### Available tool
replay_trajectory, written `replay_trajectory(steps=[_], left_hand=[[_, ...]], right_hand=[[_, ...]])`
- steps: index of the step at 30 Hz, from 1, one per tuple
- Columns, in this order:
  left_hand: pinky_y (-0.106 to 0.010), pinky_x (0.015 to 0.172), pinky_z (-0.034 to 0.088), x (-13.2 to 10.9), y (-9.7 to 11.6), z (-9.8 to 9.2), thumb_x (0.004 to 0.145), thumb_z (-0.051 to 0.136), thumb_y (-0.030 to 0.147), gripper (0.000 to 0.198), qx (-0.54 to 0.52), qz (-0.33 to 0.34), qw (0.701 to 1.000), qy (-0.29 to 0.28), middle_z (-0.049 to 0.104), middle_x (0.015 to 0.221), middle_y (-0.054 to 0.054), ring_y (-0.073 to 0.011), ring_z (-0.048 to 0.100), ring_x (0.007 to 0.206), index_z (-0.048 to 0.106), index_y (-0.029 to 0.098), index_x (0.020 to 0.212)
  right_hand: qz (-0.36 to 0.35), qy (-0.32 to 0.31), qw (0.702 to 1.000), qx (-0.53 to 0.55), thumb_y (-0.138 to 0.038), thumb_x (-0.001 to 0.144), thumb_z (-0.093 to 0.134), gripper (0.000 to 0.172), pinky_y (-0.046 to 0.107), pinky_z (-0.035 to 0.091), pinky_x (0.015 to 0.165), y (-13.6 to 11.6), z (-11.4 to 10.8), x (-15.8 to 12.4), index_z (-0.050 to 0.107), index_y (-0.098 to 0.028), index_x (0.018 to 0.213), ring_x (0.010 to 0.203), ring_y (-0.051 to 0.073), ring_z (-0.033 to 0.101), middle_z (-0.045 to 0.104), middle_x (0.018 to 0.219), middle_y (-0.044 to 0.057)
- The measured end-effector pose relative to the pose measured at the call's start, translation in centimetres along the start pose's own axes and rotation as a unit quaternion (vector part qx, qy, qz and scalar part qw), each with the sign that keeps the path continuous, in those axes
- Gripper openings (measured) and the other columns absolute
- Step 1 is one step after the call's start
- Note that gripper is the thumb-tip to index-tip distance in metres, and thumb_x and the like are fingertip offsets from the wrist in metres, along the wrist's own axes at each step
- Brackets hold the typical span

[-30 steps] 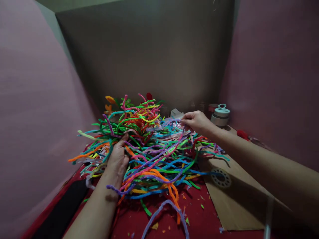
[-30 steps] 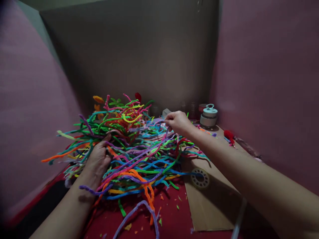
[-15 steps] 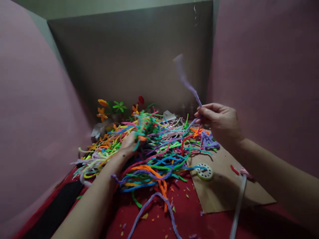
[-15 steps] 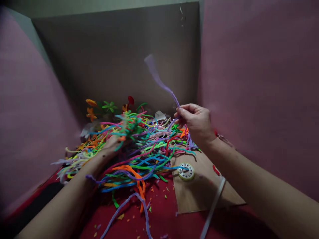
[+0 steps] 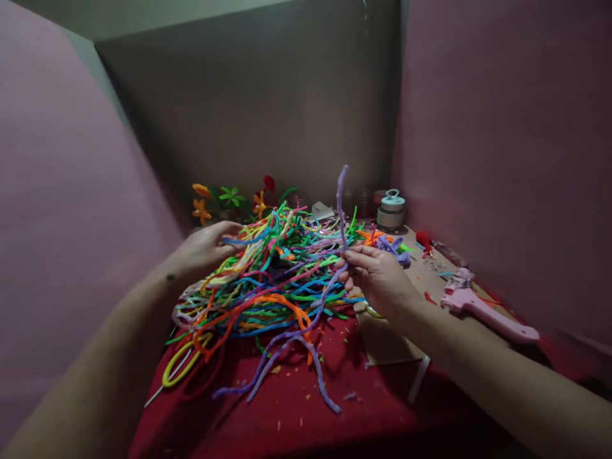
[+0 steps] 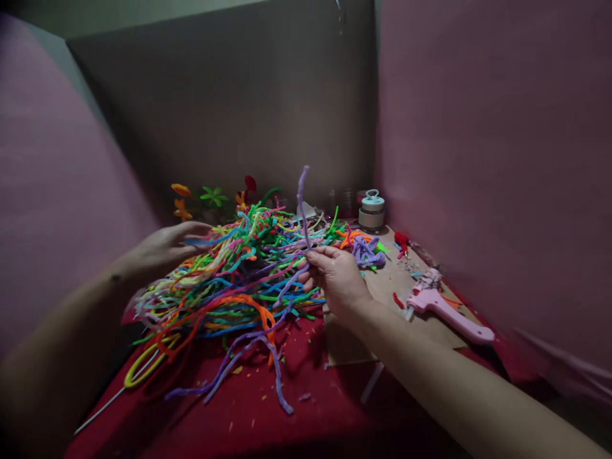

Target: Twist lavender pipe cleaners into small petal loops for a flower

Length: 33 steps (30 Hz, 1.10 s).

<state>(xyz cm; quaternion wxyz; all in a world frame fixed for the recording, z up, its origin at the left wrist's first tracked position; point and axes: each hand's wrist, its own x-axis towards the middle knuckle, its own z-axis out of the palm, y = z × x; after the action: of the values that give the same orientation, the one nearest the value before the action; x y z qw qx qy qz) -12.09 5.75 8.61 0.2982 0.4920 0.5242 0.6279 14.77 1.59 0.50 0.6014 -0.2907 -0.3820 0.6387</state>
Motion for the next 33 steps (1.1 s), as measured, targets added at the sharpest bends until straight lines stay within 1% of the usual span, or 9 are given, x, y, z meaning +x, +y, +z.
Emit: replay_trajectory(steps=[2, 6, 8, 10, 15, 19, 25, 30, 33], left_hand=[[-0.032, 0.091, 0.038, -3.6, -0.6, 0.2, 0.057, 0.073, 0.019, 0.030, 0.168, 0.087, 0.979, -0.081, 0.065, 0.087, -0.006, -0.0241, 0.056, 0.094, 0.066, 0.017, 0.086], [-0.045, 0.098, 0.030, -10.2, -4.0, 1.3, 0.067, 0.064, 0.046, 0.062, 0.403, 0.258, 0.840, -0.257, 0.047, 0.128, -0.011, -0.0299, 0.040, 0.118, 0.048, 0.025, 0.122], [-0.050, 0.097, 0.029, -11.5, -5.9, 1.5, 0.065, 0.062, 0.055, 0.070, 0.469, 0.284, 0.779, -0.304, 0.039, 0.133, -0.014, -0.0337, 0.033, 0.122, 0.044, 0.026, 0.126], [-0.053, 0.095, 0.029, -11.3, -7.4, 1.5, 0.068, 0.057, 0.056, 0.064, 0.525, 0.305, 0.738, -0.294, 0.039, 0.133, -0.015, -0.0354, 0.031, 0.122, 0.047, 0.025, 0.123], [-0.052, 0.095, 0.027, -8.5, -10.0, 1.3, 0.081, 0.048, 0.042, 0.041, 0.605, 0.330, 0.699, -0.192, 0.048, 0.127, -0.014, -0.0329, 0.038, 0.117, 0.053, 0.025, 0.118], [-0.056, 0.100, 0.015, -6.5, -10.6, 1.5, 0.085, 0.042, 0.032, 0.040, 0.625, 0.355, 0.665, -0.202, 0.045, 0.132, -0.014, -0.0319, 0.037, 0.120, 0.049, 0.025, 0.124], [-0.056, 0.102, 0.013, -3.4, -10.2, 2.0, 0.078, 0.043, 0.012, 0.042, 0.642, 0.392, 0.610, -0.251, 0.047, 0.131, -0.014, -0.0317, 0.036, 0.122, 0.056, 0.024, 0.116], [-0.054, 0.098, 0.019, -2.6, -10.7, 2.3, 0.080, 0.039, 0.012, 0.047, 0.641, 0.373, 0.607, -0.284, 0.042, 0.135, -0.014, -0.0329, 0.033, 0.123, 0.049, 0.023, 0.125], [-0.050, 0.097, 0.024, -2.5, -9.9, 1.8, 0.083, 0.042, 0.026, 0.044, 0.621, 0.355, 0.630, -0.302, 0.046, 0.132, -0.008, -0.0307, 0.037, 0.119, 0.045, 0.031, 0.126]], right_hand=[[0.007, -0.013, 1.000, 0.010, -0.020, 0.068, 0.064, 0.011, 0.019, 0.042, 0.037, 0.0, 0.4, 0.1, 0.056, -0.012, 0.068, 0.045, 0.010, 0.056, 0.059, 0.060, 0.002], [0.016, -0.023, 0.999, 0.016, -0.016, 0.070, 0.061, 0.007, 0.017, 0.040, 0.035, -0.2, 1.1, 0.5, 0.058, -0.011, 0.073, 0.044, 0.008, 0.054, 0.060, 0.063, 0.003], [0.012, -0.026, 0.999, 0.014, -0.016, 0.070, 0.060, 0.007, 0.017, 0.039, 0.035, -0.1, 1.0, 0.8, 0.059, -0.011, 0.074, 0.044, 0.008, 0.053, 0.060, 0.063, 0.003], [0.011, -0.033, 0.999, 0.016, -0.017, 0.070, 0.061, 0.008, 0.017, 0.039, 0.036, 0.1, 0.8, 0.9, 0.058, -0.011, 0.074, 0.044, 0.007, 0.053, 0.060, 0.063, 0.002], [0.029, -0.042, 0.999, 0.018, -0.020, 0.068, 0.062, 0.012, 0.018, 0.036, 0.035, 0.7, 0.4, 0.8, 0.055, -0.012, 0.075, 0.042, 0.007, 0.050, 0.059, 0.059, 0.000], [0.037, -0.048, 0.998, 0.015, -0.022, 0.067, 0.063, 0.015, 0.019, 0.036, 0.037, 1.0, 0.1, 0.7, 0.053, -0.014, 0.075, 0.043, 0.007, 0.049, 0.059, 0.059, -0.001], [0.043, -0.055, 0.997, 0.028, -0.023, 0.066, 0.064, 0.017, 0.020, 0.036, 0.036, 1.6, -0.5, 0.9, 0.053, -0.014, 0.076, 0.040, 0.007, 0.049, 0.060, 0.059, -0.001], [0.060, -0.062, 0.996, 0.033, -0.023, 0.065, 0.066, 0.017, 0.019, 0.038, 0.035, 2.0, -0.8, 0.6, 0.056, -0.014, 0.076, 0.039, 0.008, 0.049, 0.060, 0.058, 0.000], [0.074, -0.055, 0.995, 0.048, -0.022, 0.065, 0.066, 0.018, 0.020, 0.040, 0.036, 2.2, -0.9, 0.5, 0.057, -0.013, 0.077, 0.041, 0.009, 0.052, 0.061, 0.059, 0.001]])
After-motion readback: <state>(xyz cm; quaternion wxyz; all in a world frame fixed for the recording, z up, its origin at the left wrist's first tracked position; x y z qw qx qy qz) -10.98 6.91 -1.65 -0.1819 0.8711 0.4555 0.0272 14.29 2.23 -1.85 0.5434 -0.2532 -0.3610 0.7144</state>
